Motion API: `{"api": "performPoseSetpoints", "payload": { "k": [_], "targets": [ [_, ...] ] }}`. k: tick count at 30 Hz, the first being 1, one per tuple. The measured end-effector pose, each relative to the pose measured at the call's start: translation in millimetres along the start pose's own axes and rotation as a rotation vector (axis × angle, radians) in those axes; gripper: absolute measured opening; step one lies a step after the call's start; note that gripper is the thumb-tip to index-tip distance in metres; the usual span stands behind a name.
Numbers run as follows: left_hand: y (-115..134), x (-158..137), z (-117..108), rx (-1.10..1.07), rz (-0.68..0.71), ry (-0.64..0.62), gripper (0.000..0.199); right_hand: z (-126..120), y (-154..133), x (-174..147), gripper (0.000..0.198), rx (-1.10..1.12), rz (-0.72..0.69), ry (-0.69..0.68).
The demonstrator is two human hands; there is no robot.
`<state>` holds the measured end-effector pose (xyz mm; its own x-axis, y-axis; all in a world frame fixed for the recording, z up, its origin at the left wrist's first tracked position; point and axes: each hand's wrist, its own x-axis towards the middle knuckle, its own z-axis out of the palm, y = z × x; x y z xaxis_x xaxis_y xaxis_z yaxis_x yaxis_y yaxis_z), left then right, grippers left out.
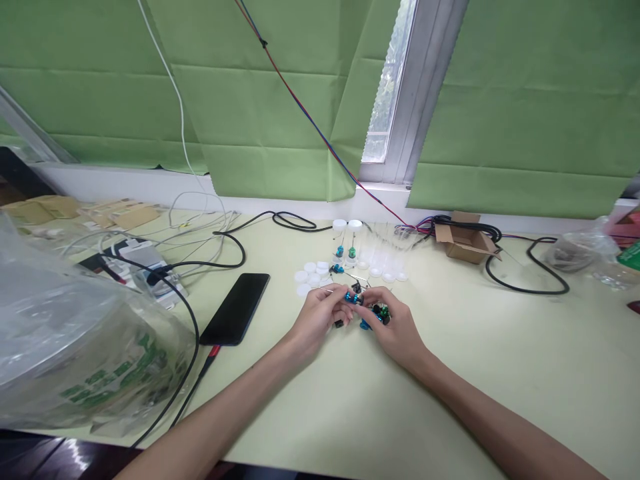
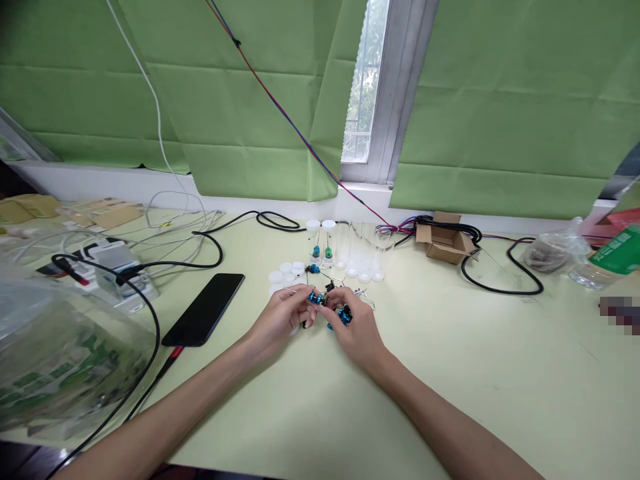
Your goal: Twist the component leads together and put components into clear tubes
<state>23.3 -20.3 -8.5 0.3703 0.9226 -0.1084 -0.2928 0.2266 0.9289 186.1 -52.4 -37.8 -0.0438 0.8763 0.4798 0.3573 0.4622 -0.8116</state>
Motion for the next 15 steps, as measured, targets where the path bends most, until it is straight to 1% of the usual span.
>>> {"api": "performPoseSetpoints", "payload": {
  "k": [8,15],
  "targets": [
    [0.8,-1.3,2.1,0.013,-0.004,0.003,0.019,0.6,1.3,0.1,0.012,-0.031,0.029,-0.006],
    [0.1,-0.7,1.6,0.011,-0.012,-0.003,0.019,1.8,1.1,0.7,0.016,-0.046,0.066,-0.014]
  ]
}}
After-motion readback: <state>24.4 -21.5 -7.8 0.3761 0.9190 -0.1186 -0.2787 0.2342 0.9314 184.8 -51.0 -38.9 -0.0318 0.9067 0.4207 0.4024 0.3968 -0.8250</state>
